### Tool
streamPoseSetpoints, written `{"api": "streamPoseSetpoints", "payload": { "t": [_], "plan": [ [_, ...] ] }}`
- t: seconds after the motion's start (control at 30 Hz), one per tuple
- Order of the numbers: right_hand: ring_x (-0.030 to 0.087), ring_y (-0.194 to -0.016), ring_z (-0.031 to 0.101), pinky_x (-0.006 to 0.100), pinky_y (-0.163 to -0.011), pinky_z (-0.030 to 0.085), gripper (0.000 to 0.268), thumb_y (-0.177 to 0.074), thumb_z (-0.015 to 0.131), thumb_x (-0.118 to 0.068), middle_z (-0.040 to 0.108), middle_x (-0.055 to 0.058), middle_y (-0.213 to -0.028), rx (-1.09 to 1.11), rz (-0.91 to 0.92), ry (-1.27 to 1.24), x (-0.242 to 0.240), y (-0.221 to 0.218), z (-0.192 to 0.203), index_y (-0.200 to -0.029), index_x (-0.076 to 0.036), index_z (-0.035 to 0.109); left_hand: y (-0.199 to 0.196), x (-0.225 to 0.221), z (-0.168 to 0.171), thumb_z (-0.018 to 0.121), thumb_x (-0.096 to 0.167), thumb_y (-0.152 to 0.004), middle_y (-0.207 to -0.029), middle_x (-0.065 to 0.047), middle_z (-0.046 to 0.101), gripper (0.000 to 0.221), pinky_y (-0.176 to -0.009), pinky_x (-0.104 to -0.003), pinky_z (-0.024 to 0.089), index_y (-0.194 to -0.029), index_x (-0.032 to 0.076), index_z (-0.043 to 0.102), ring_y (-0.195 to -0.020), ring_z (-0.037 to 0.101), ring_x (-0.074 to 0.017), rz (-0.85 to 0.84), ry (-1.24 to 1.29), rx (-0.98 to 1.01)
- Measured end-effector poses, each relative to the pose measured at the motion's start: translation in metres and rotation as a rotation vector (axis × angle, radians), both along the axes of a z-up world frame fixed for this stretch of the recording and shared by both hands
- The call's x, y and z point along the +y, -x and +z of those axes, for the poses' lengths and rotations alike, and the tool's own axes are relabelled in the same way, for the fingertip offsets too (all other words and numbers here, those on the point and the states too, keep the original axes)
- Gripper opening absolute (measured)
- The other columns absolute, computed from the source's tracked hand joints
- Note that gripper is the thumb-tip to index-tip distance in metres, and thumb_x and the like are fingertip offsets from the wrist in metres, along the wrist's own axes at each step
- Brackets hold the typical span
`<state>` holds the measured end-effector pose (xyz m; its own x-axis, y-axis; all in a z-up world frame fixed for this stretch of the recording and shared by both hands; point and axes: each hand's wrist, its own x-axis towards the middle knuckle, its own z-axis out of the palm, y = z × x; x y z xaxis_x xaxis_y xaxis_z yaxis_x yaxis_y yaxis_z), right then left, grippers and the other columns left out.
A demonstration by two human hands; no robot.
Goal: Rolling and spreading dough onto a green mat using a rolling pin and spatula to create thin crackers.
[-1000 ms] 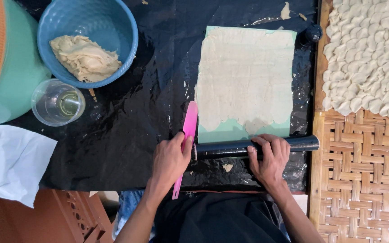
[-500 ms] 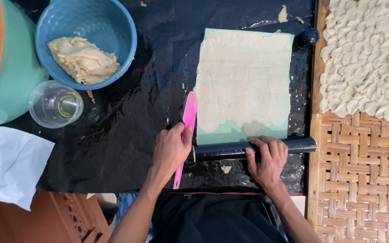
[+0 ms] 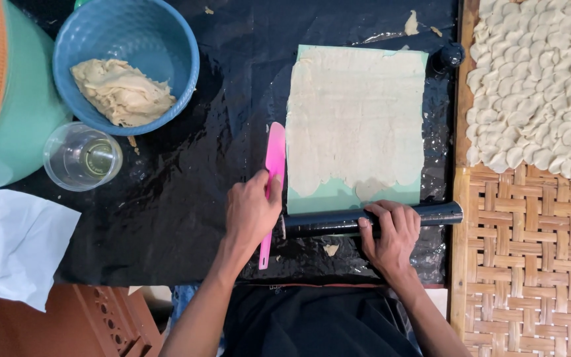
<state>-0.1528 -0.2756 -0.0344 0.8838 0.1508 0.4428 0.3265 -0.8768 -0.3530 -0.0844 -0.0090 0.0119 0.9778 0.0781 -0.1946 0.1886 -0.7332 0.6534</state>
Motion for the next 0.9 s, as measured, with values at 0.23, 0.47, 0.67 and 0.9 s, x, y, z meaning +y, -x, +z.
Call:
{"api": "streamPoseSetpoints", "payload": {
  "t": [0.23,0.47,0.67,0.9],
  "plan": [
    [0.028,-0.100,0.061,0.044,-0.095,0.042,0.022,-0.094,0.070,-0.021,0.067,0.009,-0.110,-0.006,-0.002,-0.003,-0.001,-0.001,-0.001,-0.111,-0.007,0.068,-0.019,-0.001,-0.007,0.065,0.024,-0.094,-0.062,-0.025,0.067,0.027,-0.064,-0.055,0.054,-0.080,0.002,0.070,-0.062,0.067,-0.0463,-0.001,-0.159,-0.115],
    [0.029,-0.099,0.060,0.044,-0.094,0.042,0.021,-0.095,0.069,-0.023,0.067,0.009,-0.110,-0.006,0.001,0.005,0.001,-0.001,-0.001,-0.110,-0.007,0.068,-0.031,0.003,0.003,0.061,0.024,-0.097,-0.065,-0.021,0.068,0.028,-0.064,-0.051,0.055,-0.082,0.001,0.068,-0.059,0.070,-0.0398,-0.032,-0.053,-0.048],
    [0.028,-0.099,0.061,0.044,-0.093,0.042,0.021,-0.096,0.069,-0.023,0.067,0.009,-0.109,-0.019,-0.007,0.006,0.000,-0.002,0.000,-0.110,-0.007,0.068,-0.043,0.001,-0.005,0.064,0.025,-0.096,-0.068,-0.024,0.069,0.028,-0.065,-0.053,0.054,-0.081,0.002,0.070,-0.066,0.069,-0.0441,-0.010,-0.174,-0.145],
    [0.028,-0.098,0.061,0.043,-0.093,0.042,0.021,-0.097,0.068,-0.024,0.067,0.009,-0.109,-0.024,-0.003,0.009,0.001,-0.002,-0.002,-0.109,-0.007,0.069,-0.058,0.007,-0.009,0.060,0.027,-0.099,-0.069,-0.020,0.071,0.029,-0.064,-0.050,0.055,-0.087,0.002,0.071,-0.064,0.071,-0.0389,-0.044,-0.028,-0.048]
  ]
}}
